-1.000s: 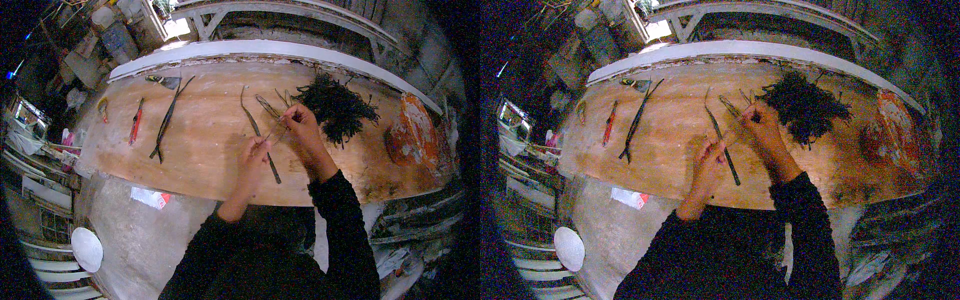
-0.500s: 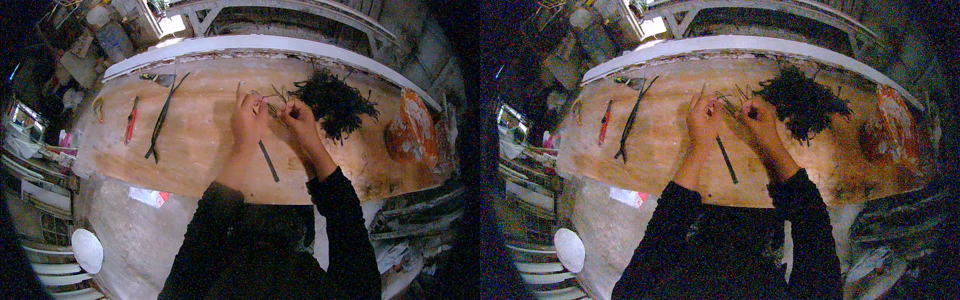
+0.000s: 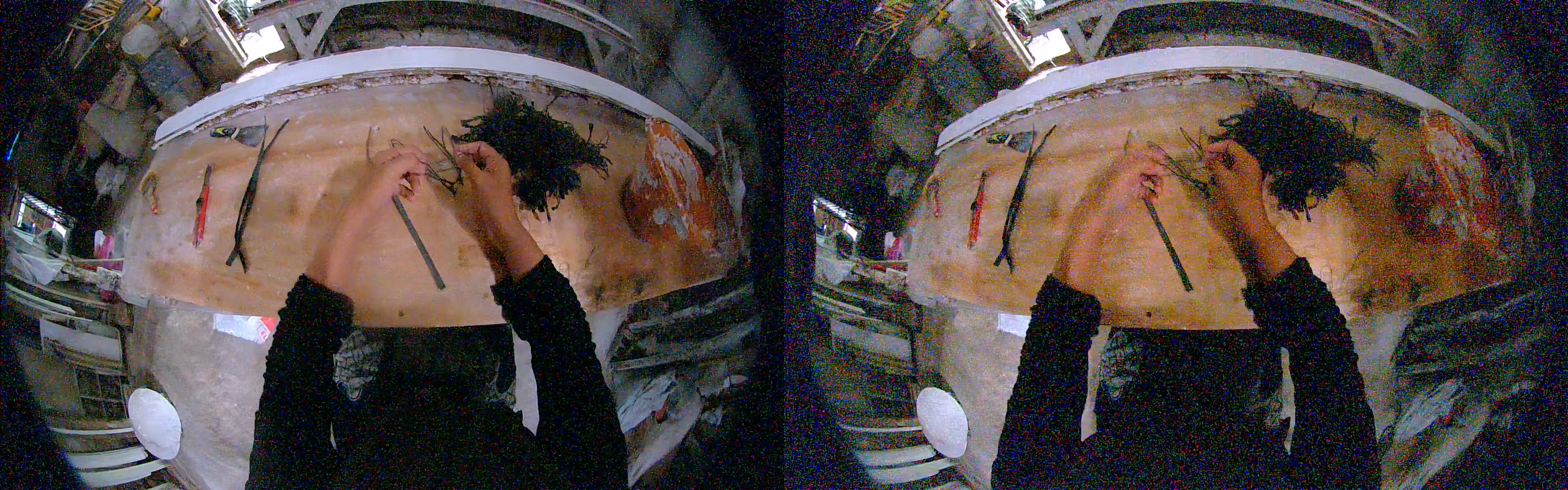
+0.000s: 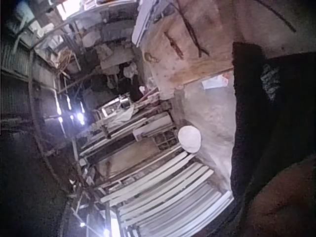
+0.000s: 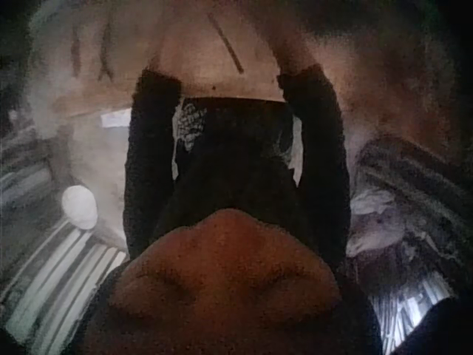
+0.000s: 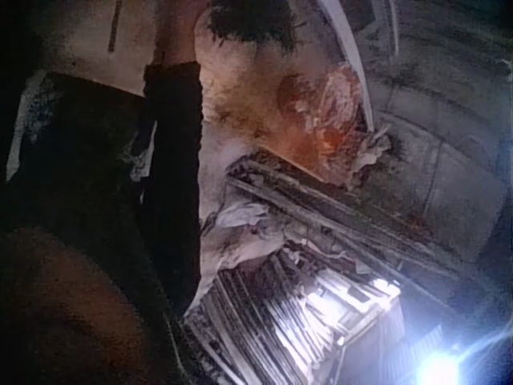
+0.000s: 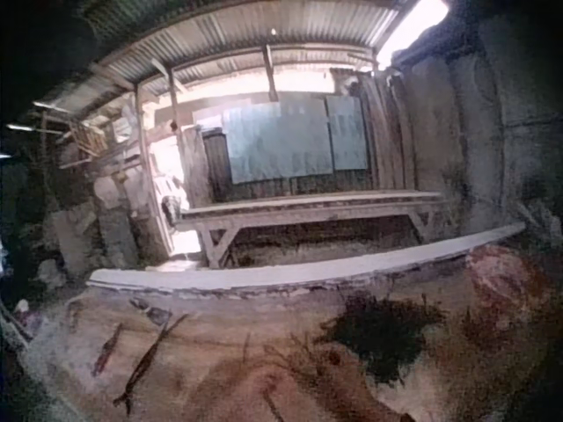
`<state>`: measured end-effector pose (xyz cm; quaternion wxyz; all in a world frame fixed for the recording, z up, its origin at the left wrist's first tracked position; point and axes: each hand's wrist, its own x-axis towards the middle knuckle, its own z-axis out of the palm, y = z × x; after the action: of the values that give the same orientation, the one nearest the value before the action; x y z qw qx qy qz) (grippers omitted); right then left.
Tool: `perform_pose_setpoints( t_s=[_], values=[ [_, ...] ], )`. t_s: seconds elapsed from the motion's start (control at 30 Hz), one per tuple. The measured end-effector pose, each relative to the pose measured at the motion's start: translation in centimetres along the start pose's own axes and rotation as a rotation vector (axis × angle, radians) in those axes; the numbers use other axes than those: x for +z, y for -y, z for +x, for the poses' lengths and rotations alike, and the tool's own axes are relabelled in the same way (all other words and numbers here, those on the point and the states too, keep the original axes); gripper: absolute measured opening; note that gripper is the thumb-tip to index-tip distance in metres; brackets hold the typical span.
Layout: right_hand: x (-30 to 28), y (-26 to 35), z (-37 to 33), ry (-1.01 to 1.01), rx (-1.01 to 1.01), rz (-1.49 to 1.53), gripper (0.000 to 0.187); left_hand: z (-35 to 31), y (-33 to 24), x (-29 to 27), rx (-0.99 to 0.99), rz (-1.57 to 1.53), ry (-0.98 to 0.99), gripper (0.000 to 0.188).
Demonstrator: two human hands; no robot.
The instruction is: The person repeatedly picks up thin dark plant strips from a wooden workbench and interlaces them by hand into a small woven bundle. The person occasionally adjusts the bundle and continues adding strips, working entirely by hand without visible tools.
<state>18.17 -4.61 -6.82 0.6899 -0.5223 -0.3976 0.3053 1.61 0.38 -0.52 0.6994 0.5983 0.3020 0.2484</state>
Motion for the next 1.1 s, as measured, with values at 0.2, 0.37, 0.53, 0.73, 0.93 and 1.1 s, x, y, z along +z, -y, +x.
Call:
perform_pose_setpoints(
  t_s=[0.2, 0.37, 0.53, 0.73, 0.93, 1.1],
  values=[
    [0.2, 0.7, -0.5, 0.012, -0.023, -0.037, 0.005, 0.0, -4.0, -1.7, 0.168, 0.502, 0.133, 0.02],
    [1.0, 3.7, -1.7, 0.085, 0.296, 0.376, 0.006, 0.3, -2.4, -1.0, 0.187, 0.417, -0.12, 0.02],
    [0.3, 3.6, -1.6, 0.272, 0.359, 0.277, 0.008, 0.4, 2.1, -1.6, 0.208, 0.366, -0.399, 0.018],
    [0.7, 4.9, -2.7, 0.404, 0.417, 0.484, 0.011, 1.6, 2.5, -3.0, 0.144, 0.093, -0.518, 0.014],
    [1.0, 6.2, -3.3, 0.547, 0.168, 0.259, 0.014, 1.1, 1.6, -3.0, 0.133, 0.074, -0.445, 0.011],
    [0.3, 4.6, -2.9, 0.459, 0.254, 0.329, 0.009, 1.0, 1.5, -1.9, 0.043, 0.254, -0.413, 0.006]
  ],
)
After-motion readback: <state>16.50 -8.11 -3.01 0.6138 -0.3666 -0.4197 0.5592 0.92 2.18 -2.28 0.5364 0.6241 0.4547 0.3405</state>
